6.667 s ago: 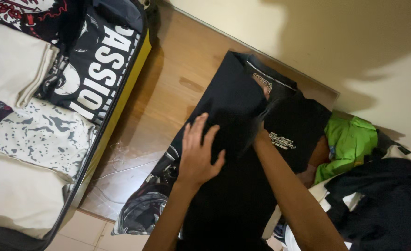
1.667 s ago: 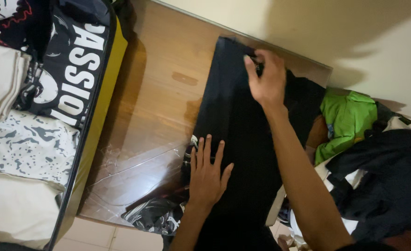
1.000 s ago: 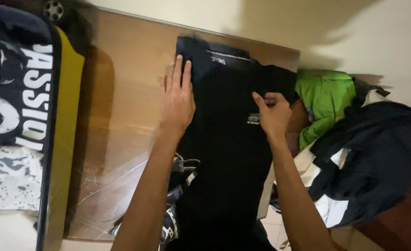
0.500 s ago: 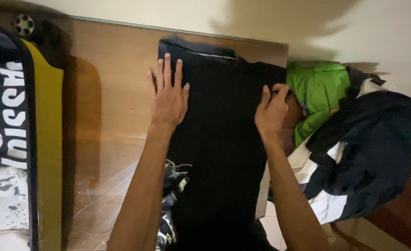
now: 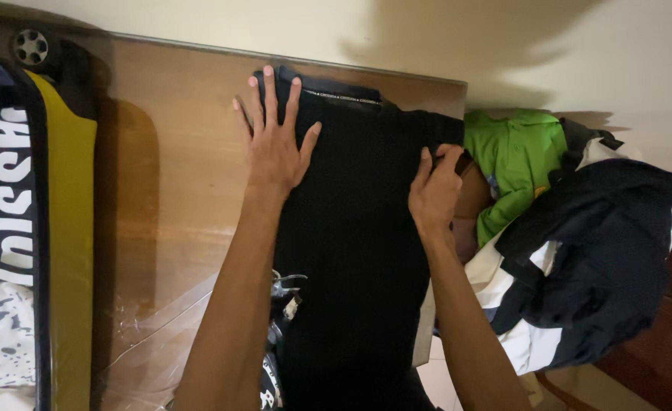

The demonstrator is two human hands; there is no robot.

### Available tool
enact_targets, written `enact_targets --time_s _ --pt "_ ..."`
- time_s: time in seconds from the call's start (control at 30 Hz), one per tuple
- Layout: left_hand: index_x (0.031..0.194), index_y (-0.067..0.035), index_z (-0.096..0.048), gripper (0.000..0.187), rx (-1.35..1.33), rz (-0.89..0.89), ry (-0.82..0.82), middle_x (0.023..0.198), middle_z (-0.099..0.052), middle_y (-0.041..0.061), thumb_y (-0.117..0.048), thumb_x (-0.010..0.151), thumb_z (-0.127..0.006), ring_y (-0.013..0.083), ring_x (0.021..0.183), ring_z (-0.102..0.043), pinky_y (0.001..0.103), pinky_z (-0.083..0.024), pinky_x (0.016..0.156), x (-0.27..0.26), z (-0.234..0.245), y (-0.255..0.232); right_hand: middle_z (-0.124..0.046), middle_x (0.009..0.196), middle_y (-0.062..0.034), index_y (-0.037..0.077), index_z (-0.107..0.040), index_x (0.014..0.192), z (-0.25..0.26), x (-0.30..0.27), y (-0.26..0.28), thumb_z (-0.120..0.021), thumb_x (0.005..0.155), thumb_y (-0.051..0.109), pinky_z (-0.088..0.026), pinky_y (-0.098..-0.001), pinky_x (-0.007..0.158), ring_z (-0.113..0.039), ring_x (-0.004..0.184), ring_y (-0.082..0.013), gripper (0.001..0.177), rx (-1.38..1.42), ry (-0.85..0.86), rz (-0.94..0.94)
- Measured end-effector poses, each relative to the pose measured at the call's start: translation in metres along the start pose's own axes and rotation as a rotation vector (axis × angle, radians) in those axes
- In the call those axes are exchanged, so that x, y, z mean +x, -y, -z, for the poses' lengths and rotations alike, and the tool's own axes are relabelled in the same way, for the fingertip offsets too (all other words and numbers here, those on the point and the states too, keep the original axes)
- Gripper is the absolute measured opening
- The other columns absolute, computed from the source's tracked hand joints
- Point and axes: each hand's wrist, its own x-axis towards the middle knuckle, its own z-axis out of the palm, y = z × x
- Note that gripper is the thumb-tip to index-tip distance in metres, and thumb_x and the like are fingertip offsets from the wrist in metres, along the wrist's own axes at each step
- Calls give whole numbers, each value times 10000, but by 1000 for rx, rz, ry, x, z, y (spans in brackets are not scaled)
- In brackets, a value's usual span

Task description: The person picks up shirts from a pile, spreads them out on a table, and folds them before placing them into a suitcase.

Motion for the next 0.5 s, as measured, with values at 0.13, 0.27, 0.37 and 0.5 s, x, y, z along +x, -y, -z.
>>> enact_targets --time_s 0.13,0.27,0.37,0.5 --pt "1668 -173 -214 758 -5 -24 -4 1700 -19 216 -537 1068 -498 442 1573 -45 652 -58 1250 -5 14 2 -673 911 -254 18 -497 1189 3 -1 -4 -596 1108 251 -502 -535 703 -658 832 -477 265 -1 -112 191" --pt "1673 -125 -232 712 -190 -28 -93 1719 -85 247 -444 1104 -516 468 1588 -93 634 -100 1274 -47 32 2 -656 946 -184 -4 -544 1241 18 -20 -7 -697 1042 277 -532 -483 770 -676 843 -385 376 -29 -103 208" --pt "1629 -89 -300 666 -306 21 -174 1669 -219 276 -368 1084 -561 488 1534 -231 595 -211 1248 -91 45 0 -620 1071 -171 -10 -556 1294 28 -39 -4 -753 1018 253 -536 -449 819 -664 922 -356 430 -63 -199 327" --pt "1488 -45 -460 546 -327 94 -219 1499 -467 272 -256 1013 -628 474 1351 -475 536 -395 1118 -169 62 2 -632 1077 -169 -17 -585 1238 38 -77 5 -764 974 250 -517 -368 695 -621 741 -265 415 51 -93 181"
